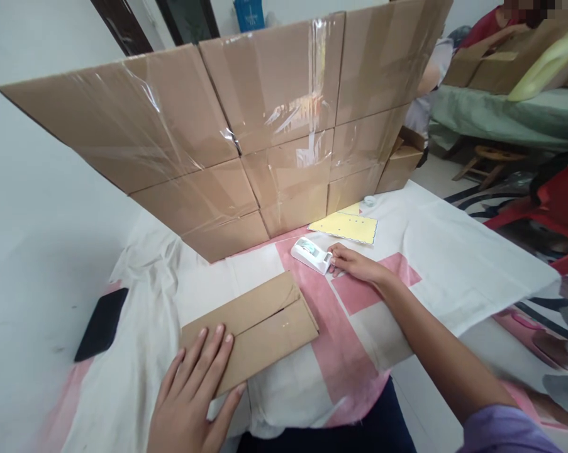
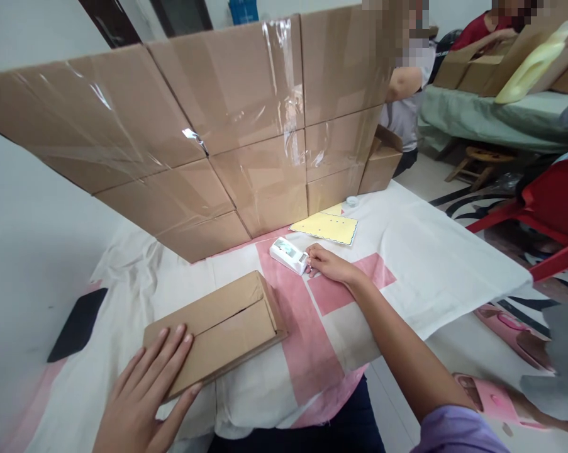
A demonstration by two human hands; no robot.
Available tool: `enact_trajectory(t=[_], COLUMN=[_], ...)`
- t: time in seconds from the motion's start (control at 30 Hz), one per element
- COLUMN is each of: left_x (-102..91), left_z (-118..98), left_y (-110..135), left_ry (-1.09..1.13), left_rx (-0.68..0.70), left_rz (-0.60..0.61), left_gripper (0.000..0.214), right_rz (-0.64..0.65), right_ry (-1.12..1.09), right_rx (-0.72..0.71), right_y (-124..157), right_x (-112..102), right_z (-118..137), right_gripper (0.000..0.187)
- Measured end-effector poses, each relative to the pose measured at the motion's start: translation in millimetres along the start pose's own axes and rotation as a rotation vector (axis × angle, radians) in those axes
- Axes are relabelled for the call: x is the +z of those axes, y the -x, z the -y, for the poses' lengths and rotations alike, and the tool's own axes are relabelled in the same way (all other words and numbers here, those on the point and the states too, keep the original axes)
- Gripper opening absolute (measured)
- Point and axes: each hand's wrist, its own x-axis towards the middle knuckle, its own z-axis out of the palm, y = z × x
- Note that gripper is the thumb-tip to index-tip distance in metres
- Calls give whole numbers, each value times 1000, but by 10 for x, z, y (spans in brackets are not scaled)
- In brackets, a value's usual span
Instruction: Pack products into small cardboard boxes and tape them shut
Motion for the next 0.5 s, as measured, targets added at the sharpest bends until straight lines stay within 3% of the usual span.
enact_trajectory(t=[0.3, 0.4, 0.5], left_x=[34, -25, -115], left_z=[-30, -62, -121], left_y=[29, 7, -83], left_ry=[-76, -125, -150], left_rx=[-26, -9, -24], left_rz=[-57, -46, -17], left_gripper=[69, 67, 60], right_rz=[-100, -196, -238], right_ry=[31, 23, -19], right_rx=[-35, -65, -190], right_y=[137, 340, 653], right_x=[122, 273, 542], right_z=[79, 228, 515], right_gripper=[42, 42, 36])
